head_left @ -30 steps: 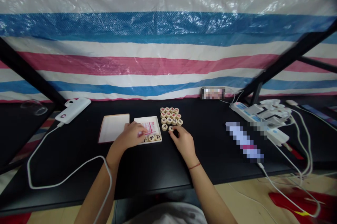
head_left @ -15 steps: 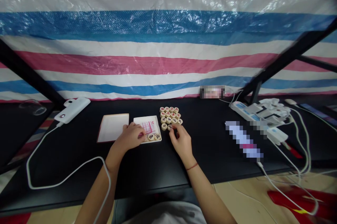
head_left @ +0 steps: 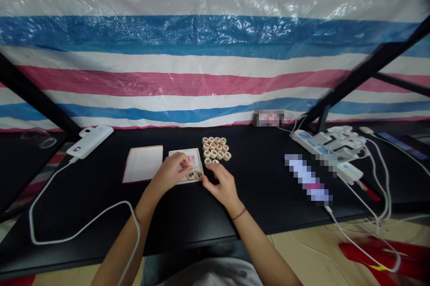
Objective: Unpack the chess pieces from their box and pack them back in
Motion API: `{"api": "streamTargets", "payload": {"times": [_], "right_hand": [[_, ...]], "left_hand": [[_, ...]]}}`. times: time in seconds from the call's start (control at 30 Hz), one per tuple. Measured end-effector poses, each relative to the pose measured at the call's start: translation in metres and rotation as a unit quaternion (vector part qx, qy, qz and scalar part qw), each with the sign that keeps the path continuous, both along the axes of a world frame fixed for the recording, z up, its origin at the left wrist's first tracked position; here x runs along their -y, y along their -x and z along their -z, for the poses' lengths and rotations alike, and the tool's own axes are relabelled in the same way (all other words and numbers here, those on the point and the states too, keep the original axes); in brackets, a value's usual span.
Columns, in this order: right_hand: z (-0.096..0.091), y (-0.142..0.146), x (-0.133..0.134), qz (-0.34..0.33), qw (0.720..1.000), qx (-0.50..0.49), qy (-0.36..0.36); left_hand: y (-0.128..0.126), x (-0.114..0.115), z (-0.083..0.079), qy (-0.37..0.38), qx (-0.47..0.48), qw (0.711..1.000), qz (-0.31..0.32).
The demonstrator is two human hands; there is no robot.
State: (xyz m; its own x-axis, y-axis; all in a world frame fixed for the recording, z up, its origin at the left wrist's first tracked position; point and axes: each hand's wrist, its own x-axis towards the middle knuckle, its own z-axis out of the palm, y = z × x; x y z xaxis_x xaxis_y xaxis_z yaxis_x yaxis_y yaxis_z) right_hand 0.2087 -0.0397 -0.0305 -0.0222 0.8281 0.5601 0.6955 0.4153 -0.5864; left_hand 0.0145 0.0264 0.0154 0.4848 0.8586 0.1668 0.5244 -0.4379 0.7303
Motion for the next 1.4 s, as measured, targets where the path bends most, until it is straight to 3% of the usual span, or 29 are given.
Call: {"api": "streamTargets", "payload": {"times": [0.1,0.2,0.27,0.37,0.43,0.63,0.93,1.17,1.27,1.33,1.4], "right_hand": [[0.000,0.004,0.001,-0.031,0.999,0.012,-0.028],[0.001,0.004,0.002,-0.024,0.999,-0.004,-0.045],[0.001,0.000,0.001,0.027,0.998,-0.030,-0.043],[0.003,-0.008,-0.002,0.151,0.986,-0.060,-0.018],[0.006,-0.014,-0.005,0.188,0.981,-0.050,0.005],[0.019,-0.020,-0.011,0.167,0.984,0.010,0.058],[0.018,-0.021,-0.011,0.155,0.985,0.024,0.070],[0.019,-0.022,-0.014,0.150,0.985,0.021,0.081],[0.015,-0.021,-0.013,0.157,0.986,0.006,0.053],[0.009,-0.017,-0.010,0.139,0.990,0.001,0.035],[0.004,-0.013,-0.006,0.078,0.996,0.024,0.046]], "left_hand": [[-0.021,0.012,0.000,0.057,0.114,0.991,0.033],[-0.030,0.019,0.003,0.104,0.165,0.980,0.031],[-0.028,0.017,0.006,0.094,0.159,0.983,0.017],[-0.020,0.009,0.012,0.014,0.102,0.995,-0.011],[-0.016,0.004,0.017,-0.032,0.054,0.998,-0.015],[-0.015,0.003,0.024,-0.043,-0.028,0.999,0.003],[-0.012,0.000,0.027,-0.047,-0.045,0.998,0.004],[-0.002,-0.003,0.021,-0.020,-0.095,0.995,0.027],[-0.001,-0.003,0.017,-0.007,-0.113,0.993,0.028],[-0.001,-0.002,0.015,-0.007,-0.127,0.991,0.033],[-0.002,-0.002,0.016,-0.010,-0.137,0.990,0.042]]}}
